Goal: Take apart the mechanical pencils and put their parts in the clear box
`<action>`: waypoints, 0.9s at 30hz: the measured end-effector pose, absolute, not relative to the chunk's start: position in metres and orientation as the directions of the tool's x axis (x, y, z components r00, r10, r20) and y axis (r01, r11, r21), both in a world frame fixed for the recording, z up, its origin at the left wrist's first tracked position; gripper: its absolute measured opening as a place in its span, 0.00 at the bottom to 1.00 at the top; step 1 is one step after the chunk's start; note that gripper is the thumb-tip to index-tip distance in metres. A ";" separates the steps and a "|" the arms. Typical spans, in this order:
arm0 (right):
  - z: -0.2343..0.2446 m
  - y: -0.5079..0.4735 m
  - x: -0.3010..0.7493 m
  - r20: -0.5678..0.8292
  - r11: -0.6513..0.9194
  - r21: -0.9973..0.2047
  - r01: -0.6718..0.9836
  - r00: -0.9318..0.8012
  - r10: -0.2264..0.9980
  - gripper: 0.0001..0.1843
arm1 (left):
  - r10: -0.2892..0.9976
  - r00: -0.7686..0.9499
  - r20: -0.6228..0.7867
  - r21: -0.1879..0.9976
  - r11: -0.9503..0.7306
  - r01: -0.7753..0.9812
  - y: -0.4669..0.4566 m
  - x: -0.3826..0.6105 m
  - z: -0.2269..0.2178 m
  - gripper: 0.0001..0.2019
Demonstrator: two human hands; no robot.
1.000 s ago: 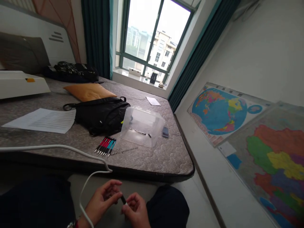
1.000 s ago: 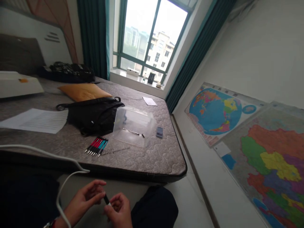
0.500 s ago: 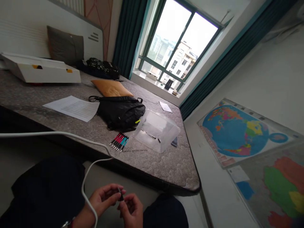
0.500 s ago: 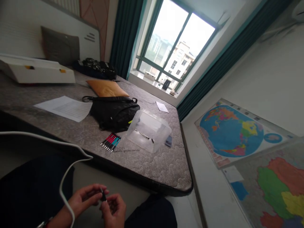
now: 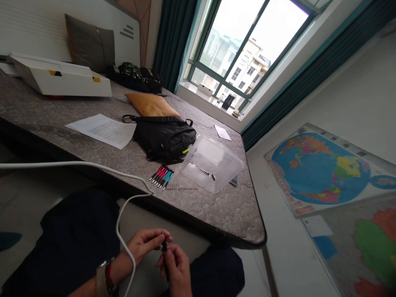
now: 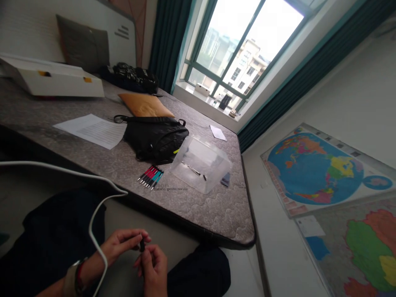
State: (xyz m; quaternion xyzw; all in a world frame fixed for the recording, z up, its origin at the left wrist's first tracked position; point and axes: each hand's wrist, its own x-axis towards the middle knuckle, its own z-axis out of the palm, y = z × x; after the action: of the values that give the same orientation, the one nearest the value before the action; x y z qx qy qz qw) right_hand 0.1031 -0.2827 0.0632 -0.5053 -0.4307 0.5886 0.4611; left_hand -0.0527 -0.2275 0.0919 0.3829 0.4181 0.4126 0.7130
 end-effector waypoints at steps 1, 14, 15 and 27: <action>0.061 -0.282 0.103 -0.201 -0.204 -0.971 -0.123 -0.040 0.979 0.23 | 0.912 0.284 -0.296 0.890 0.371 -0.266 -0.227 -0.053 0.092 0.25; 0.045 -0.278 0.100 -0.228 -0.232 -0.967 -0.108 -0.048 0.972 0.25 | 0.930 0.255 -0.265 0.928 0.318 -0.194 -0.228 -0.059 0.078 0.23; 0.043 -0.276 0.099 -0.236 -0.240 -0.964 -0.116 -0.047 0.971 0.27 | 0.931 0.251 -0.266 0.930 0.316 -0.189 -0.227 -0.059 0.077 0.22; 0.053 -0.264 0.110 -0.133 -0.132 -0.990 -0.053 0.020 0.991 0.21 | 0.952 0.196 -0.237 0.940 0.275 -0.201 -0.203 -0.054 0.100 0.23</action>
State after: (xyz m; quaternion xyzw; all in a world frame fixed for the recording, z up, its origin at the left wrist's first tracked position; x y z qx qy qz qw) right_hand 0.1098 -0.2641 0.0530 -0.5249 -0.4466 0.5388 0.4845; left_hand -0.0539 -0.2029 0.1004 0.4109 0.4567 0.4399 0.6551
